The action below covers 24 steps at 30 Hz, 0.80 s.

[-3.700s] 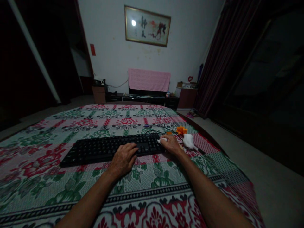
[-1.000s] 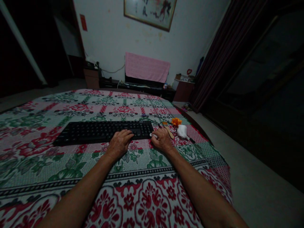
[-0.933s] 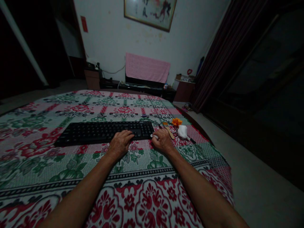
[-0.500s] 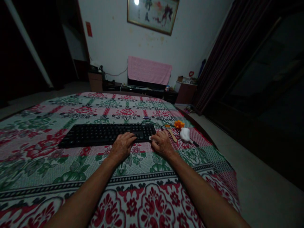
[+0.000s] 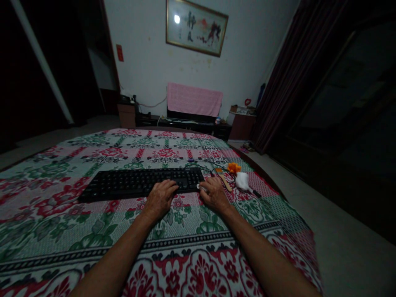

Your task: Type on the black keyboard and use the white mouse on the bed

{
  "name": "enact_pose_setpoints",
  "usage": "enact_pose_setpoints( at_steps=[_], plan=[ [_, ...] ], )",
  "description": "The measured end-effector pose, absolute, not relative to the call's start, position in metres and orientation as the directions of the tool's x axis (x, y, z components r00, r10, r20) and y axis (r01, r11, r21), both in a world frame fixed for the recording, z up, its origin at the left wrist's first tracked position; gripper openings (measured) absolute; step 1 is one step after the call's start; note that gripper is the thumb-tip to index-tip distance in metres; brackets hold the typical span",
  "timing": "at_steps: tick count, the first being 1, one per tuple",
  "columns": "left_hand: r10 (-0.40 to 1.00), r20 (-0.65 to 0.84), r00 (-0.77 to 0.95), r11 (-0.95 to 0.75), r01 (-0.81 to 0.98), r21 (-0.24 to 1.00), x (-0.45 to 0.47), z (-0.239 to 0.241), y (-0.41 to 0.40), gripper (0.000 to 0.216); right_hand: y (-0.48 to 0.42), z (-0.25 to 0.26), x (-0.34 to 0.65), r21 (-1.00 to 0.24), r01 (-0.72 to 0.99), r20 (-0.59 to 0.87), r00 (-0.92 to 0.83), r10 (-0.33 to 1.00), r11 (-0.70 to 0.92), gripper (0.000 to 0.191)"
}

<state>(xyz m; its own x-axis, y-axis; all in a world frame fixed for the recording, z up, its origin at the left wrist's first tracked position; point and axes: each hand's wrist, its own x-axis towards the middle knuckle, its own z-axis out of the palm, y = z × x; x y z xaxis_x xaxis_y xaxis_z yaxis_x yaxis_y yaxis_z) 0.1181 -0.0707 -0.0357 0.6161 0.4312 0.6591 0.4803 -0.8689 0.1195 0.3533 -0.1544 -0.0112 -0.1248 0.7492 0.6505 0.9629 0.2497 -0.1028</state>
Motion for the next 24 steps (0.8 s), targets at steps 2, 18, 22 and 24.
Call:
enact_pose_setpoints(
  at_steps=[2,18,22,24],
  plan=[
    [0.436,0.656,0.617,-0.867,0.483,0.122,0.1181,-0.0362,-0.0707,0.029,-0.1541,-0.0115,0.3536,-0.130,0.964,0.660,-0.089,0.746,0.230,0.012],
    [0.455,0.645,0.614,-0.857,0.499,0.129,0.1187,-0.0340,-0.0729,0.029,-0.1555,-0.0129,0.3558,-0.246,0.945,0.718,0.029,0.696,0.214,0.013],
    [0.446,0.651,0.615,-0.859,0.498,0.119,0.1191,-0.0359,-0.0713,0.028,-0.1556,-0.0122,0.3533,-0.182,0.951,0.692,-0.058,0.720,0.252,0.013],
    [0.444,0.651,0.616,-0.861,0.495,0.119,0.1190,-0.0370,-0.0706,0.028,-0.1553,-0.0125,0.3527,-0.161,0.959,0.686,-0.063,0.725,0.235,0.013]
  ],
)
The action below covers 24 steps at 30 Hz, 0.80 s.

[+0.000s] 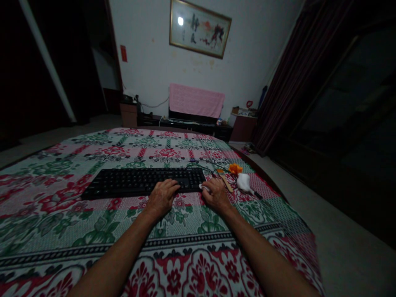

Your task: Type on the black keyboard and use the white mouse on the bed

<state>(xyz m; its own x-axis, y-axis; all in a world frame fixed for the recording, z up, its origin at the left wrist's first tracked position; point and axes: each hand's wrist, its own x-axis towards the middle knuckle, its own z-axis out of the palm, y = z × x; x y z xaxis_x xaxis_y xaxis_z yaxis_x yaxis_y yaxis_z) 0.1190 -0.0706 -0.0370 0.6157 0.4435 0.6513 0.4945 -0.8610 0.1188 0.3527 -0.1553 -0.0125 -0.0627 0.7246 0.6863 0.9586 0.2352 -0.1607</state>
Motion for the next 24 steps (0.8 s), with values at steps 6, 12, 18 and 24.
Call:
enact_pose_setpoints(
  at_steps=[6,12,18,24],
  plan=[
    [0.440,0.644,0.626,-0.864,0.491,0.112,0.1178,-0.0371,-0.0704,0.029,-0.1542,-0.0122,0.3513,-0.140,0.969,0.684,-0.054,0.728,0.203,0.012],
    [0.415,0.666,0.620,-0.867,0.490,0.083,0.1175,-0.0366,-0.0699,0.027,-0.1526,-0.0131,0.3493,-0.165,0.968,0.682,-0.028,0.731,0.191,0.012],
    [0.407,0.675,0.615,-0.870,0.486,0.082,0.1162,-0.0383,-0.0684,0.027,-0.1519,-0.0159,0.3512,-0.222,0.962,0.701,0.044,0.712,0.159,0.011],
    [0.380,0.686,0.620,-0.878,0.475,0.056,0.1158,-0.0395,-0.0666,0.026,-0.1543,-0.0139,0.3547,-0.248,0.953,0.716,0.057,0.696,0.177,0.013]
  ],
)
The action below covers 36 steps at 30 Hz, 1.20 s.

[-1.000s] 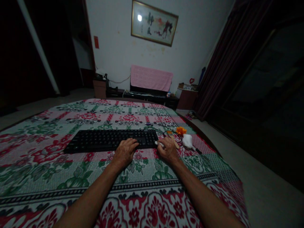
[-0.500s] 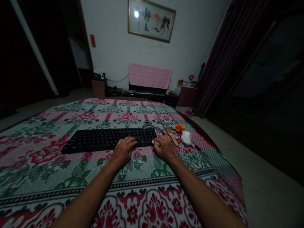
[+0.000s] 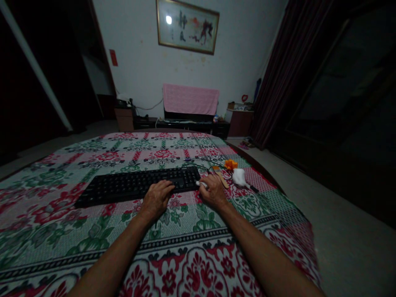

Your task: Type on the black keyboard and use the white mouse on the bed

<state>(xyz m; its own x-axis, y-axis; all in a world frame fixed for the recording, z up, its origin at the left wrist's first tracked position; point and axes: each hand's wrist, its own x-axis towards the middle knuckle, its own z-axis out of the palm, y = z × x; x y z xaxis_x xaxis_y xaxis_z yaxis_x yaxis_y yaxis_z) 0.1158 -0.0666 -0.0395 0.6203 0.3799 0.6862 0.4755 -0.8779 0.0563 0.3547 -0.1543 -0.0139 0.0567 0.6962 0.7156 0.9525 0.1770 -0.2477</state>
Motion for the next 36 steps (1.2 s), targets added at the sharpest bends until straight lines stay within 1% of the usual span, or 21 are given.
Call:
enact_pose_setpoints(
  at_steps=[2,4,8,12,14,19,21,27,29,33,36],
  plan=[
    [0.378,0.685,0.623,-0.877,0.477,0.050,0.116,-0.039,-0.066,0.026,-0.154,-0.014,0.355,-0.225,0.952,0.695,0.009,0.719,0.206,0.013],
    [0.389,0.677,0.625,-0.874,0.482,0.058,0.116,-0.039,-0.066,0.026,-0.153,-0.015,0.356,-0.224,0.955,0.684,0.011,0.729,0.195,0.013],
    [0.407,0.668,0.623,-0.872,0.483,0.082,0.115,-0.040,-0.067,0.027,-0.150,-0.020,0.360,-0.276,0.952,0.693,0.100,0.714,0.135,0.014],
    [0.404,0.681,0.611,-0.872,0.483,0.083,0.116,-0.041,-0.067,0.027,-0.148,-0.021,0.365,-0.366,0.927,0.730,0.236,0.641,0.075,0.015],
    [0.403,0.682,0.611,-0.871,0.485,0.080,0.116,-0.041,-0.067,0.027,-0.149,-0.020,0.365,-0.394,0.916,0.736,0.267,0.622,0.073,0.016],
    [0.394,0.682,0.616,-0.877,0.475,0.077,0.117,-0.039,-0.067,0.027,-0.151,-0.018,0.360,-0.349,0.914,0.693,0.102,0.714,0.208,0.017],
    [0.392,0.682,0.618,-0.878,0.472,0.077,0.117,-0.038,-0.067,0.027,-0.151,-0.019,0.359,-0.353,0.915,0.683,0.109,0.722,0.195,0.018],
    [0.385,0.689,0.614,-0.879,0.472,0.070,0.116,-0.039,-0.067,0.027,-0.148,-0.023,0.365,-0.398,0.916,0.665,0.257,0.701,0.042,0.015],
    [0.387,0.688,0.613,-0.876,0.476,0.069,0.116,-0.039,-0.067,0.026,-0.148,-0.023,0.366,-0.396,0.916,0.678,0.251,0.691,0.057,0.015],
    [0.400,0.674,0.621,-0.874,0.479,0.078,0.116,-0.037,-0.068,0.027,-0.149,-0.022,0.363,-0.351,0.920,0.688,0.128,0.715,0.174,0.017],
    [0.411,0.664,0.625,-0.869,0.488,0.078,0.116,-0.037,-0.069,0.027,-0.148,-0.023,0.363,-0.342,0.931,0.674,0.147,0.724,0.130,0.016]
  ],
)
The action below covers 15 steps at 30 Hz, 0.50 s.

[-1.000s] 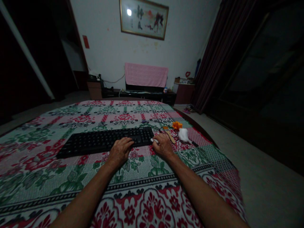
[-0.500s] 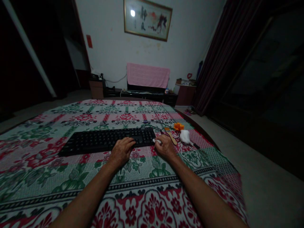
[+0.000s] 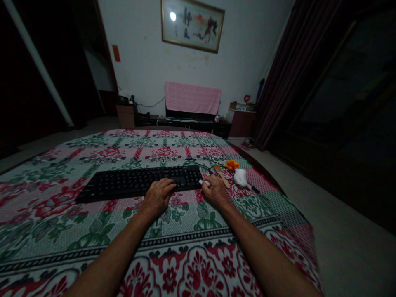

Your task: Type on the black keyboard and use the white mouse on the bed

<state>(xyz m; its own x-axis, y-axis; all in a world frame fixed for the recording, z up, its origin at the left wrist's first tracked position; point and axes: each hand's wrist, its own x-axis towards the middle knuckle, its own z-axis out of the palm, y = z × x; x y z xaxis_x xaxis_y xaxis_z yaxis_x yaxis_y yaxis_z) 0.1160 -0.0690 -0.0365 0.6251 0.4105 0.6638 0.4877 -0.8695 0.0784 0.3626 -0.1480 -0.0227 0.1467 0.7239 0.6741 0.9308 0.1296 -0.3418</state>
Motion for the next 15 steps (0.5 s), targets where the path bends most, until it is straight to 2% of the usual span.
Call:
enact_pose_setpoints(
  at_steps=[8,12,15],
  plan=[
    [0.409,0.665,0.625,-0.872,0.482,0.084,0.1168,-0.0358,-0.0693,0.027,-0.1466,-0.0248,0.3671,-0.411,0.911,0.668,0.281,0.689,0.027,0.018],
    [0.418,0.664,0.620,-0.868,0.489,0.089,0.1173,-0.0357,-0.0692,0.028,-0.1487,-0.0206,0.3635,-0.341,0.925,0.693,0.128,0.709,0.166,0.019],
    [0.411,0.664,0.624,-0.869,0.489,0.079,0.1174,-0.0357,-0.0693,0.027,-0.1486,-0.0197,0.3619,-0.276,0.942,0.686,0.055,0.726,0.189,0.020]
  ],
)
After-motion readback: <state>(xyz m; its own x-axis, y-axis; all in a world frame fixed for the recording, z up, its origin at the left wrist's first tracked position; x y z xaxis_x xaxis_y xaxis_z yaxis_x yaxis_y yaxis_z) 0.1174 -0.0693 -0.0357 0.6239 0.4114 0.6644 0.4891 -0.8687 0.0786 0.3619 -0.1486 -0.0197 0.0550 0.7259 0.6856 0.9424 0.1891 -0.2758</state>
